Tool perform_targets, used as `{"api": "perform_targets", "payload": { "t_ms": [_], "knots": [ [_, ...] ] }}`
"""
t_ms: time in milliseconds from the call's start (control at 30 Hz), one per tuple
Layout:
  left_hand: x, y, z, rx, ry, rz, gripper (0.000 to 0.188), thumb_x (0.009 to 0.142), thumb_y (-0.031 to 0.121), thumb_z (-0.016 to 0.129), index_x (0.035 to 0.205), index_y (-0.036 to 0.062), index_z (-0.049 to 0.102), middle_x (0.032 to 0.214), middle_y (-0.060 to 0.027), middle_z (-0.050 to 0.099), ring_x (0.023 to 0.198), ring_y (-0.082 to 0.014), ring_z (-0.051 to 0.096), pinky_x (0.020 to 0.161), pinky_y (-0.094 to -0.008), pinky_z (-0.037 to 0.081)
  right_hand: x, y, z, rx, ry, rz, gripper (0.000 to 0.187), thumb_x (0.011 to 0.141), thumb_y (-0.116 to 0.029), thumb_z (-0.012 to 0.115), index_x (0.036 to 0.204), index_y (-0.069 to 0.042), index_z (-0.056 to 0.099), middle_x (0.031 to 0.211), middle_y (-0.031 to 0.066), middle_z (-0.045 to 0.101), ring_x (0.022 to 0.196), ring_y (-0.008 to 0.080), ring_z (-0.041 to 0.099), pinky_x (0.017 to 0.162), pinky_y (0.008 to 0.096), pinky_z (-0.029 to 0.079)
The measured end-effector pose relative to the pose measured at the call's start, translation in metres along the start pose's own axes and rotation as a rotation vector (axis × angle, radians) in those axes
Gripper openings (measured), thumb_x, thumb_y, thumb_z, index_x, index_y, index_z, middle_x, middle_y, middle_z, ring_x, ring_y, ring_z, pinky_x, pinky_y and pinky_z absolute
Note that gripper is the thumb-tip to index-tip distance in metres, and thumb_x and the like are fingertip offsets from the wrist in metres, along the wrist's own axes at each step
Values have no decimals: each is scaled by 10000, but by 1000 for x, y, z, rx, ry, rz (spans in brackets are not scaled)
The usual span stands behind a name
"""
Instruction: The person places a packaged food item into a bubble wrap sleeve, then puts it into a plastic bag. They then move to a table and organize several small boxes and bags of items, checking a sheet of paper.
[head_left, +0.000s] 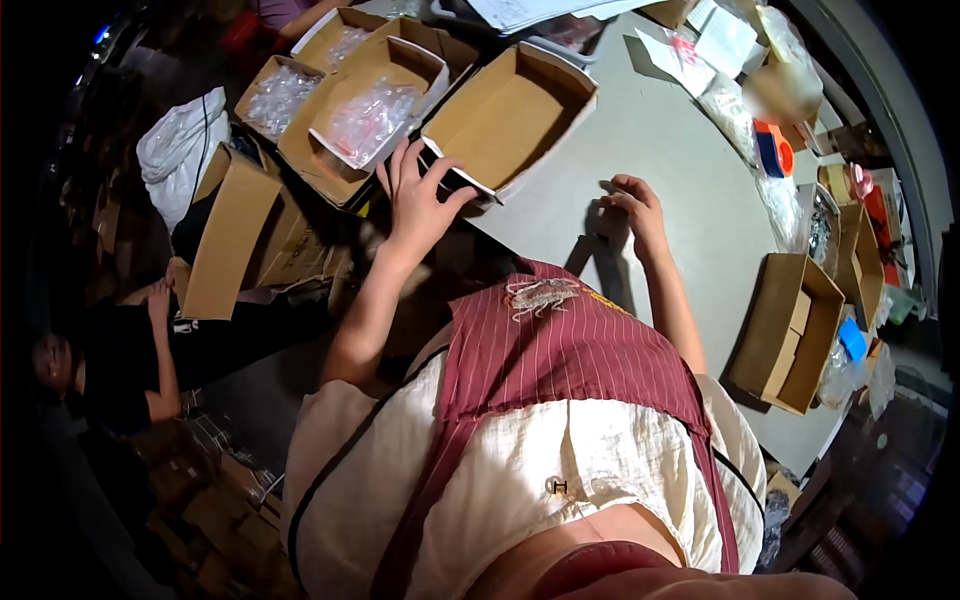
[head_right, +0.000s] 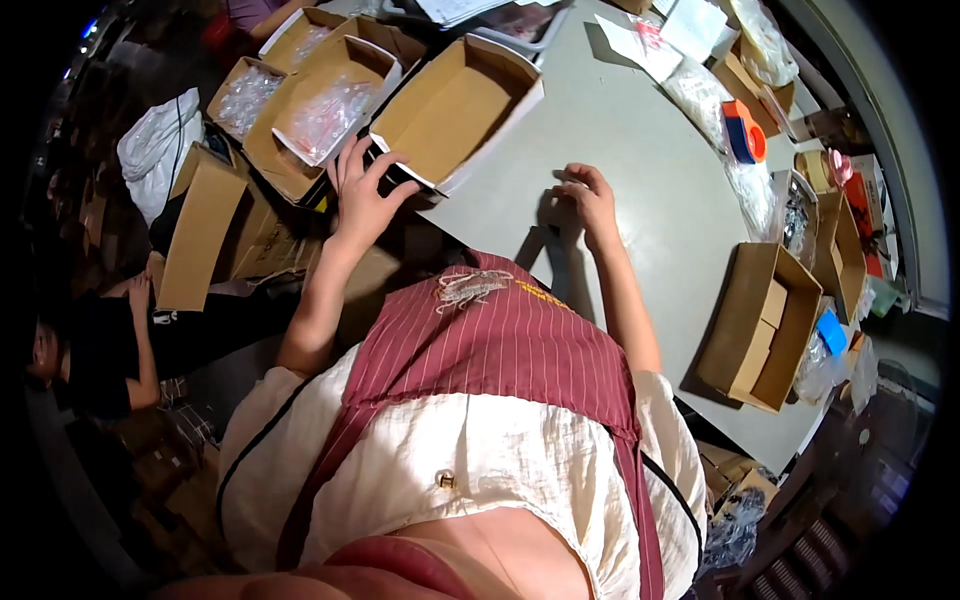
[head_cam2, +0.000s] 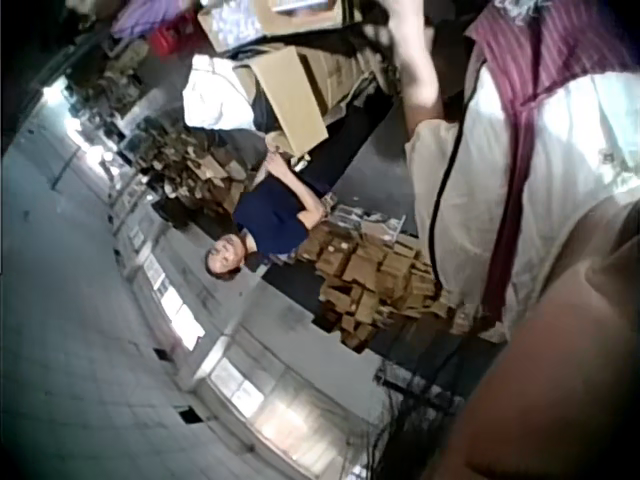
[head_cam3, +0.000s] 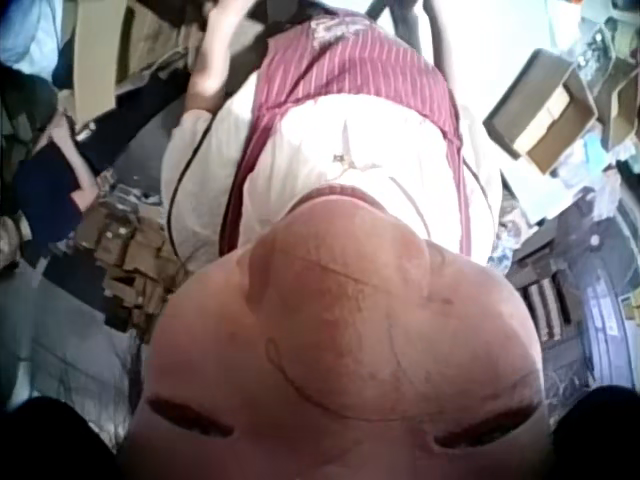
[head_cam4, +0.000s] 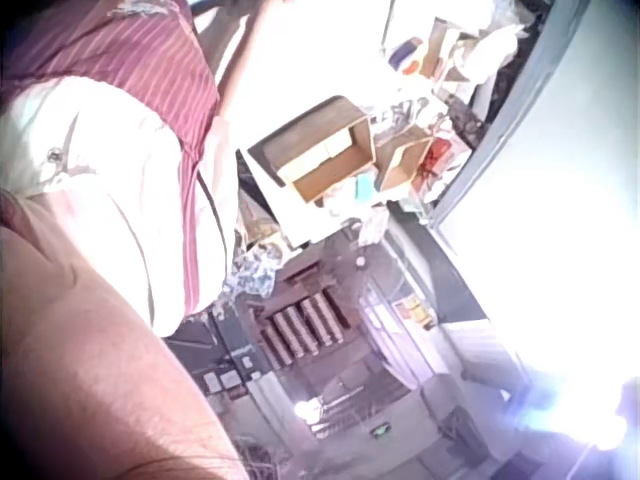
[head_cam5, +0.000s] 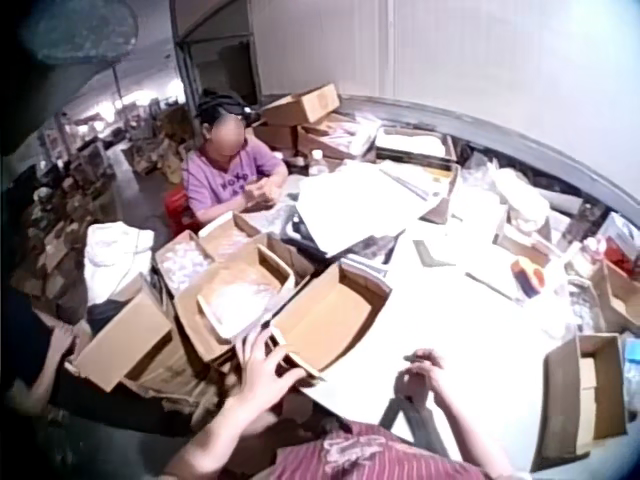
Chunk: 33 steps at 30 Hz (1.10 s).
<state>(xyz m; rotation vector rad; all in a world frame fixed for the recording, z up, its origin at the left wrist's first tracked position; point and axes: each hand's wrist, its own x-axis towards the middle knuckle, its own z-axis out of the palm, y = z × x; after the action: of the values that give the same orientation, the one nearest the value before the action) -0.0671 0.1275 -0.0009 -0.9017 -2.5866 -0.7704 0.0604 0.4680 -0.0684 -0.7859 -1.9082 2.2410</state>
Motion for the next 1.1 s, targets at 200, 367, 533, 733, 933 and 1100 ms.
{"api": "perform_targets", "payload": {
  "t_ms": [200, 367, 533, 733, 933, 1100],
  "knots": [
    [-6, 80, 8, -324, 138, 103, 345, 686, 150, 889, 984, 130, 716, 1447, -201, 319, 1361, -430, 359, 1108, -517, 360, -31, -60, 41, 226, -23, -65, 620, 972, -368, 653, 1427, -20, 416, 1336, 137, 531, 1072, 241, 629, 846, 403, 572],
    [2, 108, 15, -623, 28, 354, 229, 726, -15, 754, 936, 75, 742, 1369, -208, 520, 1323, -372, 491, 1091, -461, 427, -38, -41, 24, 16, 110, -76, 702, 852, -97, 632, 1487, -12, 344, 1312, 169, 563, 1092, 269, 628, 782, 369, 570],
    [6, 102, 19, -697, -45, 620, 248, 726, -99, 639, 936, 6, 720, 1128, -148, 686, 966, -330, 698, 807, -377, 577, -37, -9, -30, 88, 296, -108, 560, 825, 44, 514, 1385, 27, 511, 1187, 149, 655, 1045, 220, 639, 841, 305, 526],
    [9, 74, 15, -632, -37, 201, 263, 802, -141, 611, 992, 1, 724, 1167, -155, 667, 1001, -281, 703, 821, -349, 577, -39, -31, -27, -23, 375, -287, 543, 803, 53, 573, 1345, 51, 547, 1137, 118, 675, 696, 85, 575, 527, 228, 434],
    [17, 46, 35, -516, -33, -52, 175, 888, -30, 615, 994, 51, 728, 1161, -138, 684, 1040, -310, 689, 863, -368, 558, -38, -9, -22, 38, 179, -158, 423, 876, -33, 549, 1291, 30, 597, 920, 75, 659, 734, 109, 594, 688, 244, 482],
    [38, 31, 66, -536, 5, -65, 278, 877, -32, 601, 1138, 38, 669, 1284, -163, 575, 1128, -347, 626, 883, -362, 554, -43, -2, -13, -98, 114, -309, 603, 793, -52, 700, 1374, -59, 538, 1415, 91, 493, 959, 154, 573, 788, 297, 535]
  ]
}}
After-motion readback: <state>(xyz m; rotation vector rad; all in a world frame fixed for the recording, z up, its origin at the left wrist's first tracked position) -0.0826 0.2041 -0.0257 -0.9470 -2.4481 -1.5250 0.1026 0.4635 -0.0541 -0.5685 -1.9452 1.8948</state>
